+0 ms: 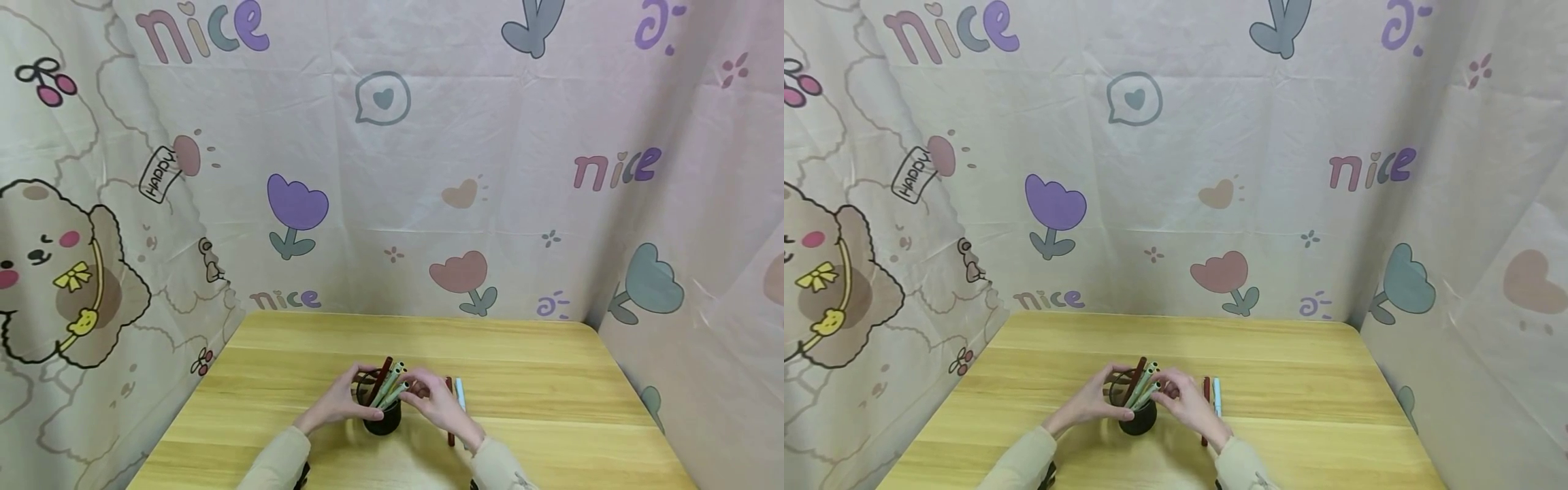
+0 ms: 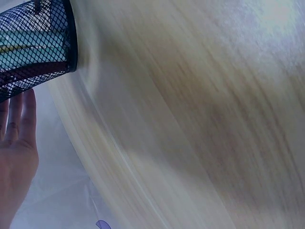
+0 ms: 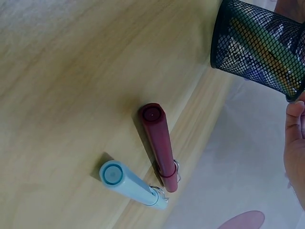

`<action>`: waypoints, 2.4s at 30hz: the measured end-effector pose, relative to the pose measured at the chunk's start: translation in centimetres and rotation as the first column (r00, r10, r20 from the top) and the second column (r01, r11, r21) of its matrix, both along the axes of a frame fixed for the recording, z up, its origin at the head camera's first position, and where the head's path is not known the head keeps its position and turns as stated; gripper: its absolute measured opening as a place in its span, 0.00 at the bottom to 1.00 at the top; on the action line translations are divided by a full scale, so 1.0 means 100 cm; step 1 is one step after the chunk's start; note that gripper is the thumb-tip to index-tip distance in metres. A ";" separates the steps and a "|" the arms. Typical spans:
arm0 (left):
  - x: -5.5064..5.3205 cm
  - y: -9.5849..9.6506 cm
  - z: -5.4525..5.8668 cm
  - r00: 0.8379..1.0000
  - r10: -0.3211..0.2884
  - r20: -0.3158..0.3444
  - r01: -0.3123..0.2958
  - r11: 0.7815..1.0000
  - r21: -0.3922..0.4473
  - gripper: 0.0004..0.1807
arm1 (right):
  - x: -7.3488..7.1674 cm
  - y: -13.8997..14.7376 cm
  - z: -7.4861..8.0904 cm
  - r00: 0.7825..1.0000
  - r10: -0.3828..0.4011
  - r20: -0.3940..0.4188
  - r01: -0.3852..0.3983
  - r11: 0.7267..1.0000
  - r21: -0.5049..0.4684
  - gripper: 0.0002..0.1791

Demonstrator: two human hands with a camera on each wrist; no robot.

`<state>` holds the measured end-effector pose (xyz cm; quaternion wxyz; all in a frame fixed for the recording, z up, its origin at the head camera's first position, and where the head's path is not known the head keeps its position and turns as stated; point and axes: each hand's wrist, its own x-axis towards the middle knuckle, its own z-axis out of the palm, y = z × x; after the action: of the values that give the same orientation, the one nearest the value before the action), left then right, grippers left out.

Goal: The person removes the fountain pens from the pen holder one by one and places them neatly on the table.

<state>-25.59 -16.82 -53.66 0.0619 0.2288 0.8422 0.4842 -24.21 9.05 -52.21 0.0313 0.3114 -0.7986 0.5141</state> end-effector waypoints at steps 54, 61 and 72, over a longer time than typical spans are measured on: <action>0.000 0.000 0.000 0.999 0.031 0.009 -0.031 0.998 -0.048 0.53 | 0.013 0.022 0.005 0.970 -0.045 0.240 0.157 0.867 -0.472 0.15; 0.001 0.000 0.001 0.999 0.033 0.019 -0.032 0.998 -0.048 0.53 | 0.012 0.027 0.001 0.966 -0.017 0.259 0.167 0.806 -0.568 0.08; 0.001 -0.001 0.002 0.999 0.029 0.018 -0.028 0.999 -0.045 0.53 | 0.011 0.036 -0.001 0.959 0.074 0.274 0.153 0.676 -0.721 0.09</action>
<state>-25.45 -16.87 -53.45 0.0678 0.2109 0.8555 0.4681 -23.15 12.66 -52.36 0.0517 0.1789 -0.5269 0.8293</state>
